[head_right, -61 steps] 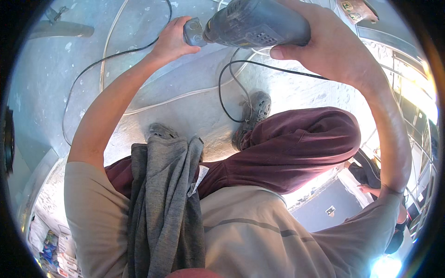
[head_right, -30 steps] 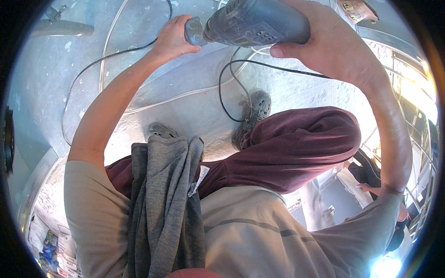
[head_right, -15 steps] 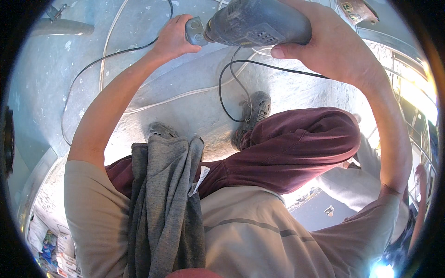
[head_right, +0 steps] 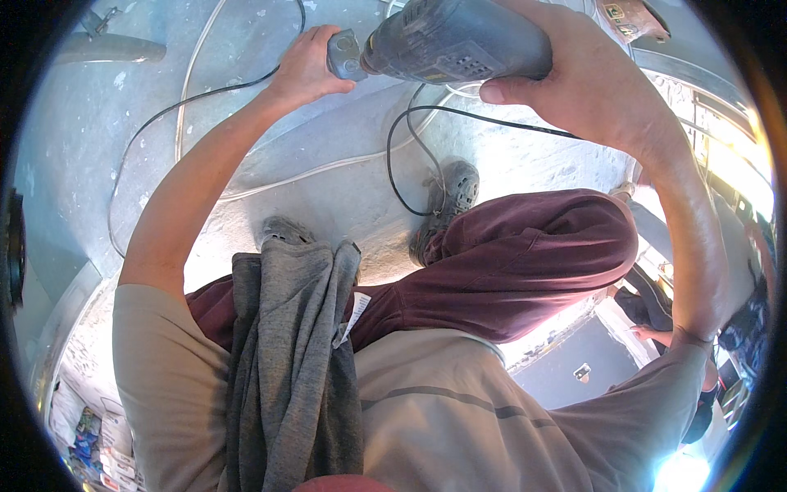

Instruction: Drilling a hole into a plastic electrical box using a power drill.

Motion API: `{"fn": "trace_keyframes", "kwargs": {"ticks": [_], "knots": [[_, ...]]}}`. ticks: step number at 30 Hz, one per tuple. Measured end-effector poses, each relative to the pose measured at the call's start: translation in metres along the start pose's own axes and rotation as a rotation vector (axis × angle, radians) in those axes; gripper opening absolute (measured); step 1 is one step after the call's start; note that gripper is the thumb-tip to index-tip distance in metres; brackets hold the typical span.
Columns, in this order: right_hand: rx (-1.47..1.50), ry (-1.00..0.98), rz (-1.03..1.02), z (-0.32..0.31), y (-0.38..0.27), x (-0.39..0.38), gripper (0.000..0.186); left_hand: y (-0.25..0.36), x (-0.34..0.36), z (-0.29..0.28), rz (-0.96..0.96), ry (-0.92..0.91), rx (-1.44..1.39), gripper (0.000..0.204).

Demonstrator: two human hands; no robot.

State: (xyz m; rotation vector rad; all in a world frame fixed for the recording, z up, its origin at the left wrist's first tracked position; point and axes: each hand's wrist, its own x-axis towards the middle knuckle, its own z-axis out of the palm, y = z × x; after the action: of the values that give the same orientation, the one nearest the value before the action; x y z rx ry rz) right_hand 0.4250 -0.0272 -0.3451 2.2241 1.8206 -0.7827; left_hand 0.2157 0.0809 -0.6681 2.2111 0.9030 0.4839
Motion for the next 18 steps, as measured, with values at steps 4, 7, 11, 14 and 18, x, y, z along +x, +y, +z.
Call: {"fn": "trace_keyframes", "kwargs": {"ticks": [4, 7, 11, 14, 18], "knots": [[0.000, 0.007, -0.011, -0.002, -0.005, -0.002, 0.087, 0.000, 0.000, 0.001, -0.004, 0.002, 0.003, 0.090], [-0.003, 0.006, -0.004, -0.001, -0.005, -0.001, 0.086, -0.001, 0.000, 0.001, -0.001, 0.007, 0.003, 0.090], [-0.007, -0.003, -0.011, -0.002, -0.006, -0.001, 0.085, -0.002, 0.000, 0.003, 0.001, 0.006, 0.005, 0.090], [0.026, -0.021, 0.051, -0.002, -0.012, -0.002, 0.084, -0.004, 0.000, 0.004, 0.011, 0.017, 0.000, 0.090], [0.022, -0.020, 0.023, -0.002, -0.009, -0.001, 0.083, -0.001, 0.001, 0.001, -0.001, 0.004, -0.007, 0.089]]}}
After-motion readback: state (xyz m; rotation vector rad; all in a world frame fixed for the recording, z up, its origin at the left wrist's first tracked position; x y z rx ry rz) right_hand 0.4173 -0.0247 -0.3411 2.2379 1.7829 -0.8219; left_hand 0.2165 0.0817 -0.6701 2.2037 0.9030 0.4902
